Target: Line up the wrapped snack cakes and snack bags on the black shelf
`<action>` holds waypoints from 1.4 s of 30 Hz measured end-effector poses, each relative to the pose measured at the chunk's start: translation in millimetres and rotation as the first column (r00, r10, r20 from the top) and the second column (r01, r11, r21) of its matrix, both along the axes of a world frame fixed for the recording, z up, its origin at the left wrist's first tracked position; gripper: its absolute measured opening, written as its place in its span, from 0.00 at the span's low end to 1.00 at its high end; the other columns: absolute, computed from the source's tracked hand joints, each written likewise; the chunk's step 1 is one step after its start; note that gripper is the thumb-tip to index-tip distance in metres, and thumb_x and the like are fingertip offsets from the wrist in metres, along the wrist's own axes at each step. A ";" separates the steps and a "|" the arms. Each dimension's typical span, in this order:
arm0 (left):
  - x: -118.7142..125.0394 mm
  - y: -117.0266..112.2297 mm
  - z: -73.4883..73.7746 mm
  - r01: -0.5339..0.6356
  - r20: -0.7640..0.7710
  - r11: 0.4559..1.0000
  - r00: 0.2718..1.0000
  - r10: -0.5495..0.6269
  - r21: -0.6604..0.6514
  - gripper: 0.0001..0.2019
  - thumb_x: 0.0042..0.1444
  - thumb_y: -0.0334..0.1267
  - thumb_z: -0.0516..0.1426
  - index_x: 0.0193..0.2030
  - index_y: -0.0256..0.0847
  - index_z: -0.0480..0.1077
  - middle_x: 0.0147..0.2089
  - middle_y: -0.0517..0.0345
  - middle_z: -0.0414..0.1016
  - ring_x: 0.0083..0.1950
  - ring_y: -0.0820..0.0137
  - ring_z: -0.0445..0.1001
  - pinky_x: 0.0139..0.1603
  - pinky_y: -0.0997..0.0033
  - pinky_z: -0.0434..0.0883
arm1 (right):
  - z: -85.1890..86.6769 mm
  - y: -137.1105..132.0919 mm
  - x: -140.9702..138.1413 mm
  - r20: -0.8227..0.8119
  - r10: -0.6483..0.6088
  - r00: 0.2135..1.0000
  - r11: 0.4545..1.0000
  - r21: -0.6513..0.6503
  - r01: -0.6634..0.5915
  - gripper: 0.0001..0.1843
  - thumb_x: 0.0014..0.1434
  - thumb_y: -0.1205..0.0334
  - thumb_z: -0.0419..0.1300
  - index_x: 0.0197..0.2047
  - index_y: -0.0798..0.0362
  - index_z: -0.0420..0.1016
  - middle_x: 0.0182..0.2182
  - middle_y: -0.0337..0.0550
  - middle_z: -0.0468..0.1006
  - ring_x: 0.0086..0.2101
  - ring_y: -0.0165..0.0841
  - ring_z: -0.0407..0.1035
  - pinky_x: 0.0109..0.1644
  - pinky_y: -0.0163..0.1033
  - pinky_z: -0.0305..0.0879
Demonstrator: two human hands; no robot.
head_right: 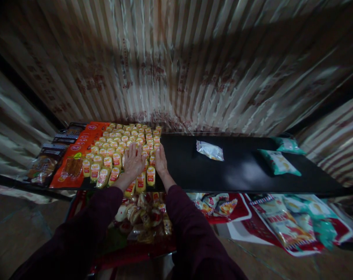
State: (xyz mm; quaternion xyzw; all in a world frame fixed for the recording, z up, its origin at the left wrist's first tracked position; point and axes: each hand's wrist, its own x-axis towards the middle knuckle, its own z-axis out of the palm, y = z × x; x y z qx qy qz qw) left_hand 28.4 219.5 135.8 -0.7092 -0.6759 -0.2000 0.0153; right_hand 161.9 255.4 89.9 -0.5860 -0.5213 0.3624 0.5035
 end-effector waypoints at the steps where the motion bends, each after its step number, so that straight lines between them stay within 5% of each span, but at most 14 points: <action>1: -0.1 0.5 0.3 0.000 0.002 1.000 1.000 0.000 -0.010 0.28 0.62 0.43 0.42 0.67 0.35 0.52 0.70 0.43 0.48 0.71 0.57 0.43 0.68 0.50 0.43 | -0.6 0.3 -0.8 -0.008 0.006 1.000 1.000 0.006 -0.006 0.39 0.59 0.36 0.40 0.66 0.51 0.52 0.66 0.42 0.53 0.65 0.36 0.44 0.69 0.47 0.37; 21: -0.6 5.4 -8.7 -0.014 0.037 1.000 0.999 0.013 0.022 0.27 0.62 0.44 0.42 0.66 0.36 0.54 0.70 0.43 0.47 0.71 0.59 0.42 0.68 0.51 0.43 | 2.3 -3.2 -5.7 -0.051 -0.010 0.999 1.000 0.007 0.010 0.41 0.58 0.34 0.40 0.66 0.51 0.51 0.66 0.42 0.53 0.65 0.34 0.45 0.69 0.43 0.38; 42: -4.6 18.4 -8.1 0.020 0.024 1.000 1.000 -0.020 0.018 0.26 0.62 0.43 0.42 0.66 0.38 0.54 0.71 0.44 0.44 0.71 0.60 0.42 0.68 0.47 0.40 | -8.2 40.4 1.0 -0.194 0.008 0.981 1.000 0.022 -0.004 0.39 0.59 0.34 0.40 0.64 0.50 0.57 0.62 0.42 0.62 0.62 0.36 0.55 0.66 0.45 0.48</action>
